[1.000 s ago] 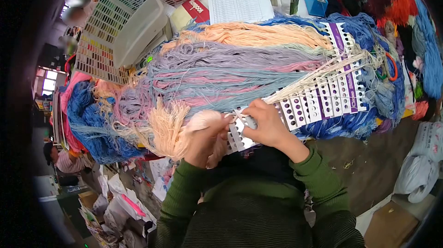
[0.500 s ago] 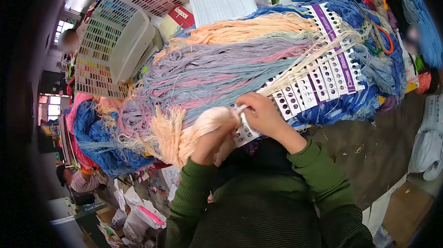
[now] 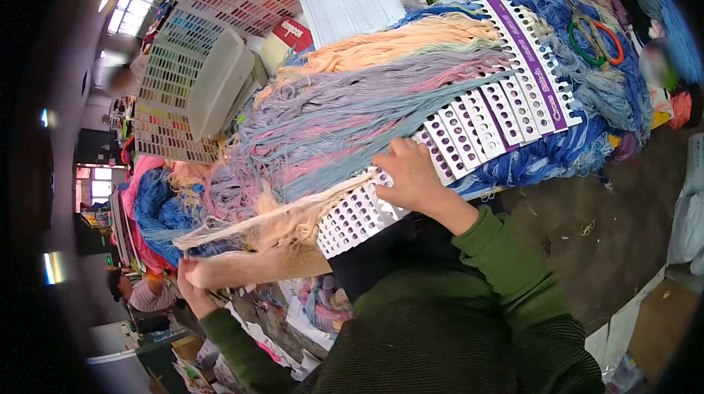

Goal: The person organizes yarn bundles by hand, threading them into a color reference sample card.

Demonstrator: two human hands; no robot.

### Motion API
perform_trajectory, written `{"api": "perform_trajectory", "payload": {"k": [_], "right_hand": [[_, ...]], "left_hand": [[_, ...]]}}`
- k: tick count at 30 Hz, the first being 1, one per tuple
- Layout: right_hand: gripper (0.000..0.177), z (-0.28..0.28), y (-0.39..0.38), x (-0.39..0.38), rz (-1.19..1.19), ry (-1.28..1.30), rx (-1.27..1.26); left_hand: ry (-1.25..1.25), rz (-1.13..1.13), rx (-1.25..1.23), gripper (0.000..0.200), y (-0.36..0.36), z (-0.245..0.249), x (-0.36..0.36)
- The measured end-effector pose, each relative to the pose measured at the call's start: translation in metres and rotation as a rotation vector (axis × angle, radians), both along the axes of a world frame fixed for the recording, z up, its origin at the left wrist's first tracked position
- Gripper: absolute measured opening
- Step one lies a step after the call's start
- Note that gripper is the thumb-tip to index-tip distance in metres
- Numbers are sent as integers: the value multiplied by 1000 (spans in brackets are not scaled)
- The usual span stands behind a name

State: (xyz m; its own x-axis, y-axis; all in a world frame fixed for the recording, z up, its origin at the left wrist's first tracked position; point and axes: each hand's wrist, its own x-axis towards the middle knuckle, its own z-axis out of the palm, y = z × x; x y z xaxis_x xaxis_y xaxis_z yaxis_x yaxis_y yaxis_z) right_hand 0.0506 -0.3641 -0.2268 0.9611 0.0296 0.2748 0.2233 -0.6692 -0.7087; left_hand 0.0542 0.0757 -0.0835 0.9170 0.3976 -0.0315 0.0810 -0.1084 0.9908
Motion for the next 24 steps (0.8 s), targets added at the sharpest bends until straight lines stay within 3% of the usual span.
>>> {"api": "perform_trajectory", "payload": {"k": [1,2,3,4,5,6,7,8,11,14,17,22,24], "right_hand": [[35,0,1,1,-11,-6,-12],[34,1,1,0,-15,-4,-32],[33,2,2,-1,-24,-3,-20],[31,4,3,-1,-26,-5,-9],[30,7,5,-3,-25,-3,2],[29,14,7,-6,-42,-76,19],[26,18,9,-11,-29,-56,76],[23,21,12,-17,-18,-35,131],[7,39,23,-40,4,-35,330],[6,57,37,-58,148,307,960],[8,72,46,-63,212,631,1259],[9,68,37,-59,286,636,1421],[9,75,38,-60,237,666,1453]], "left_hand": [[136,137,-361,34,-12,17,4],[150,93,-407,33,-34,20,-6],[103,-29,-286,30,-54,12,-18],[23,-14,-36,28,-69,-12,-30],[63,-299,37,26,-114,-3,-38],[289,-300,-444,28,-161,6,-47],[456,-475,-1207,35,-171,-9,-49],[425,-526,-1001,44,-183,-22,-50],[386,-722,-812,52,-227,-34,-46],[425,-800,-786,54,-249,-36,-48],[444,-876,-854,57,-251,-41,-48],[464,-697,-1108,55,-248,-41,-52],[404,-903,-921,52,-251,-51,-51]]}}
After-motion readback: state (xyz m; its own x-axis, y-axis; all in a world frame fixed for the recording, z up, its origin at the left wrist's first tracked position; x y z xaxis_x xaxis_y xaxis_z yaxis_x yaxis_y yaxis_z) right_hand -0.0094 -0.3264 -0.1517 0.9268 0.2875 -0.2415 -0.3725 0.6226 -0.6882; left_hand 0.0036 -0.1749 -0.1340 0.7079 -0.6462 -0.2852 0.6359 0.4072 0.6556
